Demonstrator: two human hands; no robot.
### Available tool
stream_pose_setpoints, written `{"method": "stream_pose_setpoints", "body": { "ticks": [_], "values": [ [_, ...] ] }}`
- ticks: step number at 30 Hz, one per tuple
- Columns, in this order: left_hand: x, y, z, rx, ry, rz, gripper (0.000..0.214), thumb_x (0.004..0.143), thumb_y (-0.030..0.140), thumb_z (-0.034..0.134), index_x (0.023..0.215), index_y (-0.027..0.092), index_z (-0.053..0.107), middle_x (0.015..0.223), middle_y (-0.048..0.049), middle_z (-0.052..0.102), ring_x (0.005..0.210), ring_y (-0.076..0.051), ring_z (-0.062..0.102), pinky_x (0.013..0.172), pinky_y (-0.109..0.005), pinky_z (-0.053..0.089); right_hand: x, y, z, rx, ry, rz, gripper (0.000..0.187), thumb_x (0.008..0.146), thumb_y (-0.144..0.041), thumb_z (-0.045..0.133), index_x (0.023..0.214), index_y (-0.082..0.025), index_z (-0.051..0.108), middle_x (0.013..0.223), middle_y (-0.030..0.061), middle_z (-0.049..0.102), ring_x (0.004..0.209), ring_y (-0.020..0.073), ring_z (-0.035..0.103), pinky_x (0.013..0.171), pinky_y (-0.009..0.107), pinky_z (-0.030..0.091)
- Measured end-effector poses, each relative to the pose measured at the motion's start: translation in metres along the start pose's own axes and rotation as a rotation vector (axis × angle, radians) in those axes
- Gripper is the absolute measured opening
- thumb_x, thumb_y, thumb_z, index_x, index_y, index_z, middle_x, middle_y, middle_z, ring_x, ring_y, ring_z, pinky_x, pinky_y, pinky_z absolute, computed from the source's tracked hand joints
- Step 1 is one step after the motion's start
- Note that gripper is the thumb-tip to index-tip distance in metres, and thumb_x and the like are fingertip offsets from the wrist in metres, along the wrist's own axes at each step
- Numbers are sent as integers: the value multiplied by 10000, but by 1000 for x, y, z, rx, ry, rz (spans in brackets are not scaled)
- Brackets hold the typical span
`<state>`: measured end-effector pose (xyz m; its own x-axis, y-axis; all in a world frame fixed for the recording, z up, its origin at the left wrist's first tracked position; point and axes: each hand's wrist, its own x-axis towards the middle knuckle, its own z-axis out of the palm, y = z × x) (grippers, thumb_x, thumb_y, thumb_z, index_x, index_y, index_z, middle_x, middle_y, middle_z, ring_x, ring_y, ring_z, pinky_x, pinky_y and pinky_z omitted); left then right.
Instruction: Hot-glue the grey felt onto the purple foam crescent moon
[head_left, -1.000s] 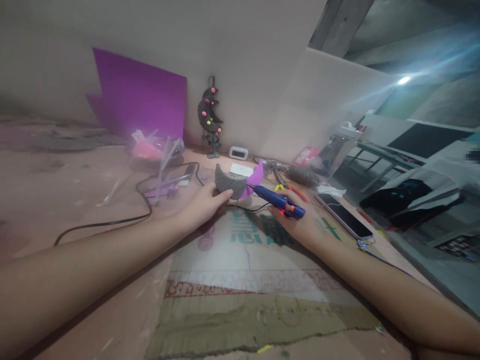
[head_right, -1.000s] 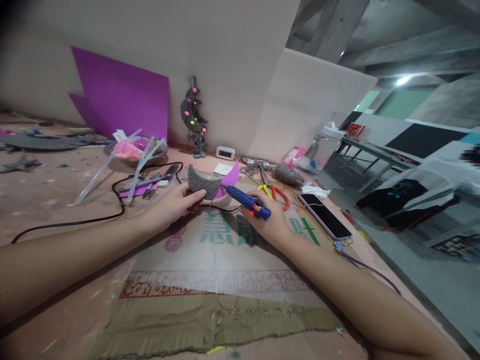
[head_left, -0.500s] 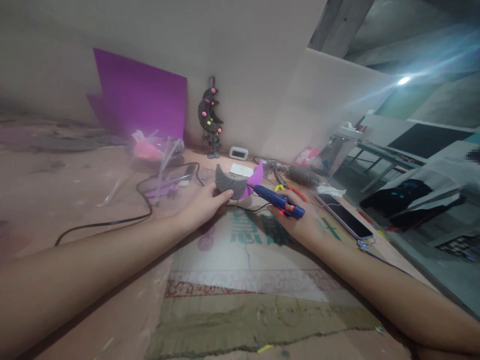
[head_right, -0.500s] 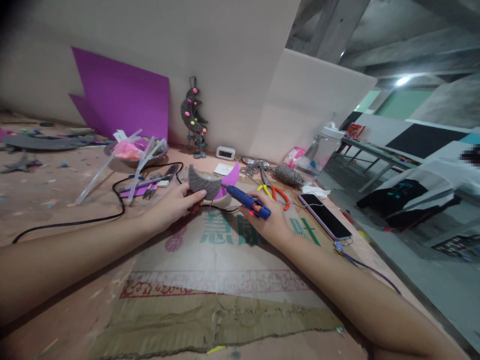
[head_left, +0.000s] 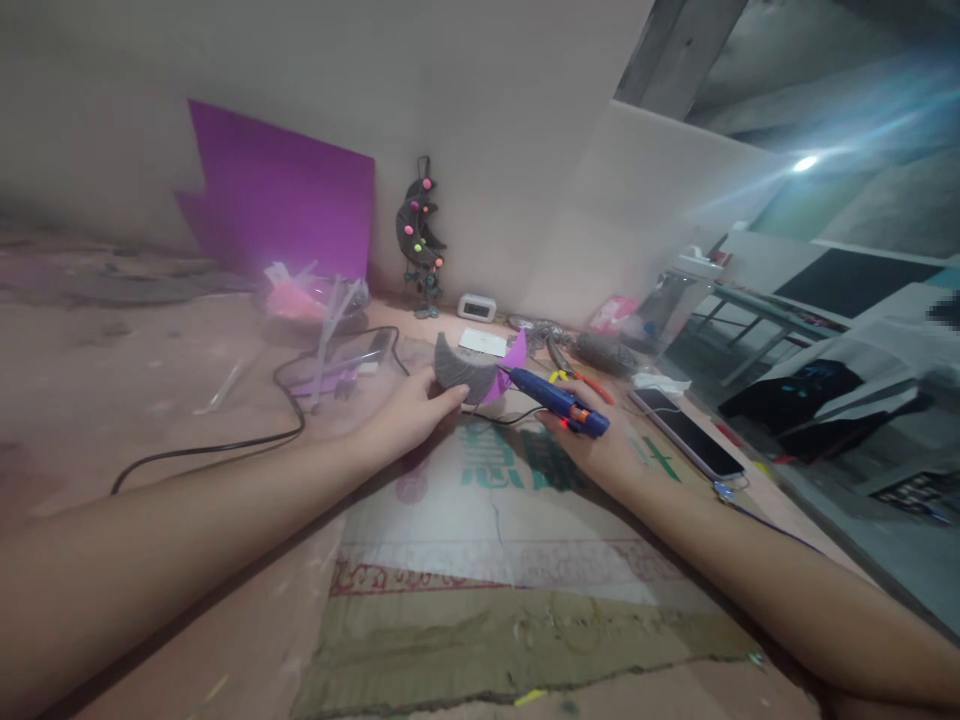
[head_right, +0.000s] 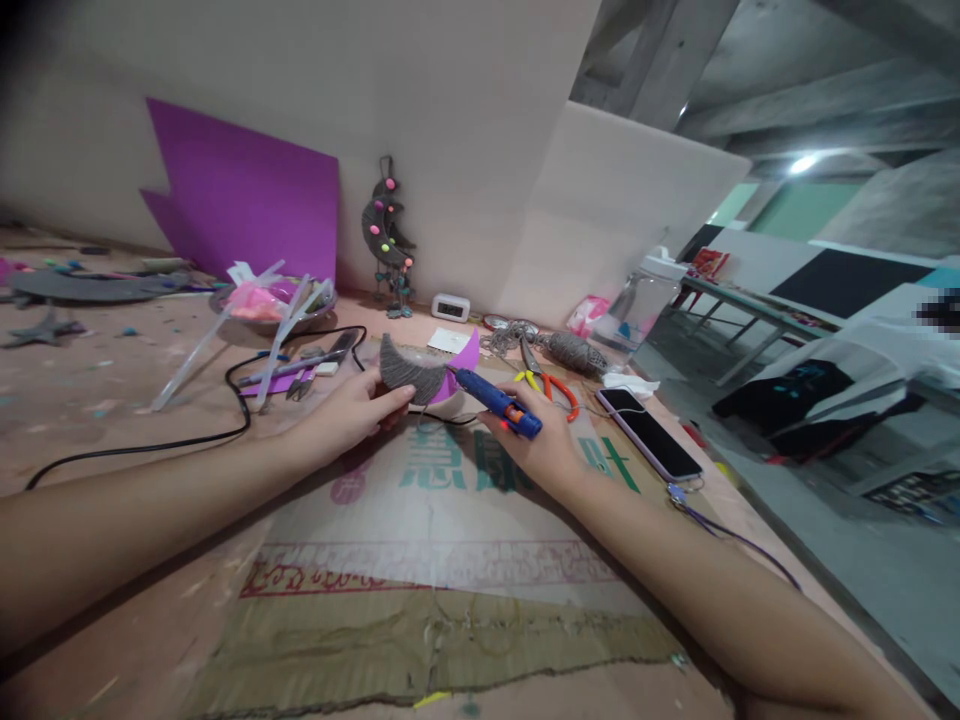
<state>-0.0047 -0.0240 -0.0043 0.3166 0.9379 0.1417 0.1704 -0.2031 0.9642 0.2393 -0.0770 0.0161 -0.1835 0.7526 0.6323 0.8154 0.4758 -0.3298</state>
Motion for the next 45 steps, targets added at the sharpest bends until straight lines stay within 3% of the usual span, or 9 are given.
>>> {"method": "stream_pose_setpoints", "body": {
  "ticks": [14,20,45],
  "values": [
    [3,-1,-2,-67,-31,-24,231,830,391,579,775,188,483,631,26,528,496,-96,463,451,-212,296,1,-9,-3,50,-34,54,180,813,-335,644,958,-238,600,834,17,701,719,195,646,665,322,495],
    [1,0,-1,-43,-35,-10,212,831,379,575,785,189,493,604,28,519,500,-101,454,440,-211,284,1,-5,-1,-7,15,20,199,792,-335,662,964,-247,611,849,21,687,749,208,637,668,329,499],
    [2,-1,0,-84,-53,-22,212,837,367,567,764,194,468,597,39,482,470,-85,420,437,-204,279,0,0,-1,-23,6,5,191,794,-377,669,921,-244,619,803,12,669,708,196,623,652,316,494]
  ]
}}
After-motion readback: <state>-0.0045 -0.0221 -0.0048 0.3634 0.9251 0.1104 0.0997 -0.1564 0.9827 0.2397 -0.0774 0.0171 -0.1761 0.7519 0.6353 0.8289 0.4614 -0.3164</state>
